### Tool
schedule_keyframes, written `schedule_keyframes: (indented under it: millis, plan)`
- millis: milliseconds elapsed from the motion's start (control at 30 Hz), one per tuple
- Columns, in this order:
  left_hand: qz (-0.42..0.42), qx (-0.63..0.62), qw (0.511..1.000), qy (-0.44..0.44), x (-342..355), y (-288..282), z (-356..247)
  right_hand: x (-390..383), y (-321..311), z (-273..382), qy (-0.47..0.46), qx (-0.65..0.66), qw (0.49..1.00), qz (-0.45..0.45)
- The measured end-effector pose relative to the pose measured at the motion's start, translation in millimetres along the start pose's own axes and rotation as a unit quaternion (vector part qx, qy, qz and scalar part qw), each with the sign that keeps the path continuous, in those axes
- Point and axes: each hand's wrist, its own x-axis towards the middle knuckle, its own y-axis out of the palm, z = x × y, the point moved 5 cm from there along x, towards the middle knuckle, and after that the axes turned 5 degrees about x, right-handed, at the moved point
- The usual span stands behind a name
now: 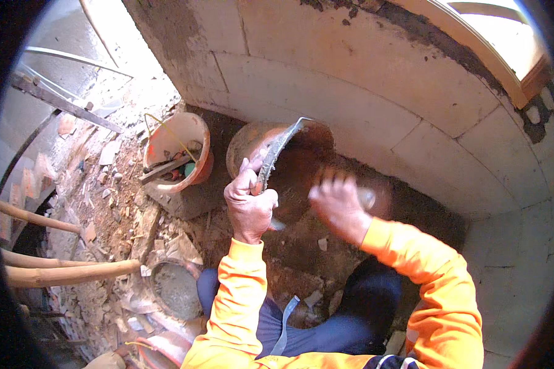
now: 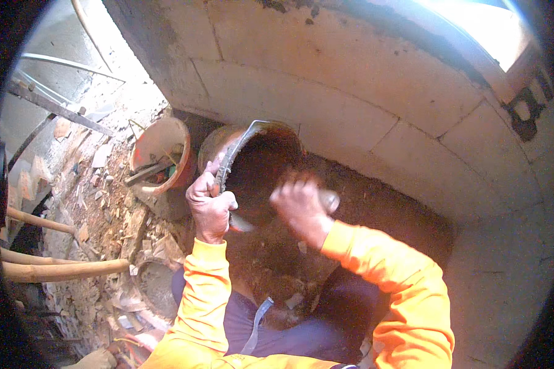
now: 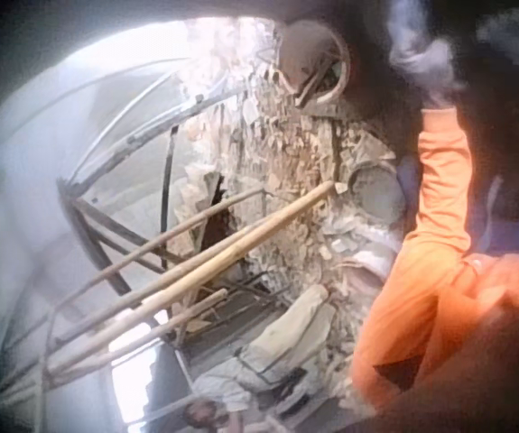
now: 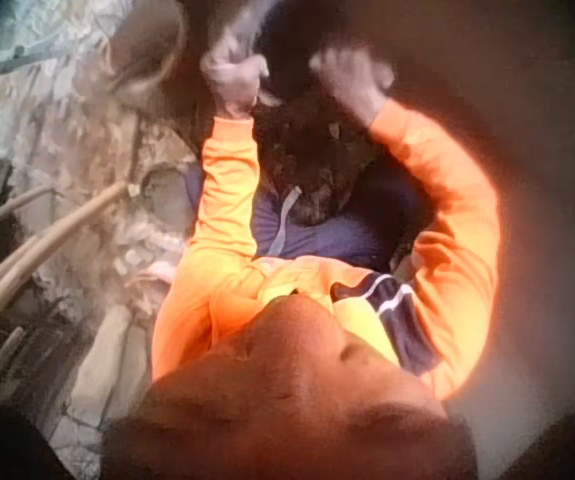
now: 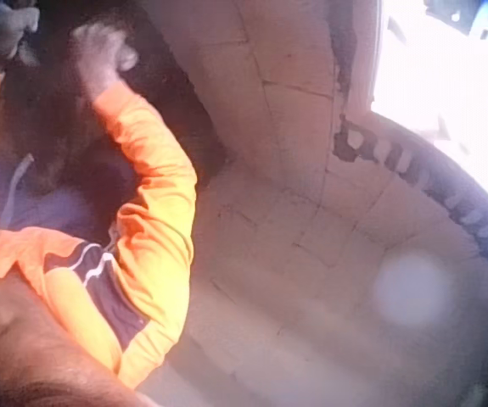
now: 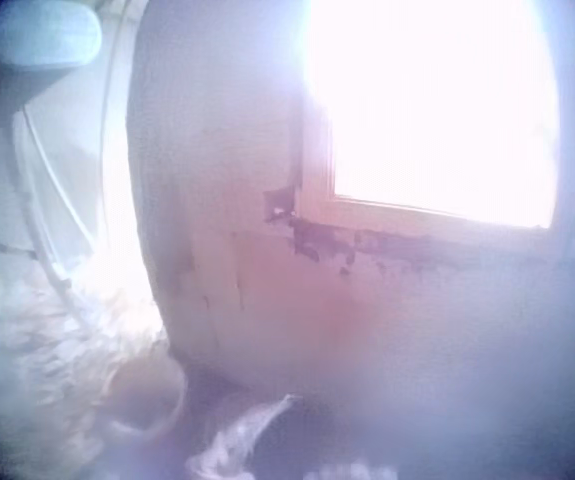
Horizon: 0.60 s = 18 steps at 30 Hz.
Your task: The person applies mortar to the edges of a window frame and the adjacent masonry wall using a trowel.
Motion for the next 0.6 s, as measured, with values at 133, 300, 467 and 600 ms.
schedule_keyframes:
  millis: [133, 300, 467, 600]
  plan:
    - [-0.062, -0.114, 0.971, -0.201, 7.0, -42.4, -23.8, -6.3, -57.8, 11.6, 0.066, 0.147, 0.987, -0.003]
    - [-0.124, -0.197, 0.925, -0.300, 25.2, -63.8, -75.4, 24.9, -128.2, -11.5, 0.118, 0.055, 0.990, -0.046]
    - [-0.109, -0.164, 0.928, -0.315, 48.1, -72.5, -143.2, 2.7, -174.8, -21.2, -0.023, 0.255, 0.964, 0.075]
    - [-0.083, -0.179, 0.923, -0.329, 59.8, -73.6, -185.5, 2.2, -228.3, -24.1, 0.041, 0.237, 0.971, 0.003]
